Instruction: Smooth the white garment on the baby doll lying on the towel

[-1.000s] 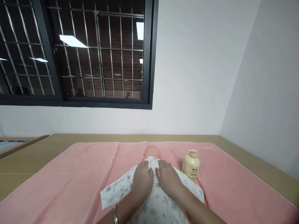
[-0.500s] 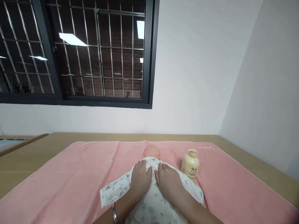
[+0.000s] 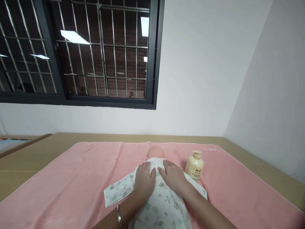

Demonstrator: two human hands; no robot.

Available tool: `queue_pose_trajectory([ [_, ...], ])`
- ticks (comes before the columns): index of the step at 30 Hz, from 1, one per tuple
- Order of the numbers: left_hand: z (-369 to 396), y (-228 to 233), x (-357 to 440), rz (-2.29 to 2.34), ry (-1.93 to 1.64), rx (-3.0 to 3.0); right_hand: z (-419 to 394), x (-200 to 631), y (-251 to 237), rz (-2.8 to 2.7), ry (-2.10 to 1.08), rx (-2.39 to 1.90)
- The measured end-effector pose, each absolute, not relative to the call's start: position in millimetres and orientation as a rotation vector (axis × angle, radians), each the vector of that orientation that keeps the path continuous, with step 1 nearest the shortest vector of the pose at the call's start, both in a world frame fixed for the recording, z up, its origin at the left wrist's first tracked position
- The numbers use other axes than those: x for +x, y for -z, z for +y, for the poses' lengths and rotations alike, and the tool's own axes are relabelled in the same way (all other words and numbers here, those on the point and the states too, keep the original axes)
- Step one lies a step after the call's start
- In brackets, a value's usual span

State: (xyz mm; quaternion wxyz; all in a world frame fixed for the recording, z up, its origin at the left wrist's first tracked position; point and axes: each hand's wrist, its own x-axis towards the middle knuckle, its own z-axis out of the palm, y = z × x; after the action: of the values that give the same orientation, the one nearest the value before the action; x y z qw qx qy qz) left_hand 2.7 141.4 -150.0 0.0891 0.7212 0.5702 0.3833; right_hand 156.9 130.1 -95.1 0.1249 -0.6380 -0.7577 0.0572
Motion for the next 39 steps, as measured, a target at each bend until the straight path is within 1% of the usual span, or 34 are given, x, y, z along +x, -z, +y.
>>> queue_pose_trajectory([
  [5, 137.5, 146.9, 4.3, 1.609, -1.131, 2.357, 127.8, 154.4, 95.0, -2.179, -0.169, -1.850],
  [12, 142.2, 131.7, -1.3, 1.721, -0.891, 2.176, 108.4, 139.2, 92.0, -2.277, 0.050, -1.833],
  [18, 130.9, 131.4, 4.3, 1.676, -0.939, 2.232, 128.9, 154.0, 91.1, -2.230, -0.094, -1.839],
  [24, 149.6, 134.1, -2.1, 1.721, -0.882, 2.015, 106.7, 136.7, 94.5, -2.283, 0.087, -1.854],
  [28, 143.1, 134.1, -0.1, 1.724, -0.908, 2.086, 107.7, 137.5, 92.8, -2.240, 0.021, -1.857],
  [33, 131.2, 140.3, 8.1, 1.734, -1.057, 2.103, 127.6, 148.4, 99.3, -2.188, -0.124, -1.876],
  [39, 147.6, 142.3, 2.4, 1.742, -0.989, 2.024, 113.0, 138.6, 101.1, -2.268, -0.095, -1.727],
])
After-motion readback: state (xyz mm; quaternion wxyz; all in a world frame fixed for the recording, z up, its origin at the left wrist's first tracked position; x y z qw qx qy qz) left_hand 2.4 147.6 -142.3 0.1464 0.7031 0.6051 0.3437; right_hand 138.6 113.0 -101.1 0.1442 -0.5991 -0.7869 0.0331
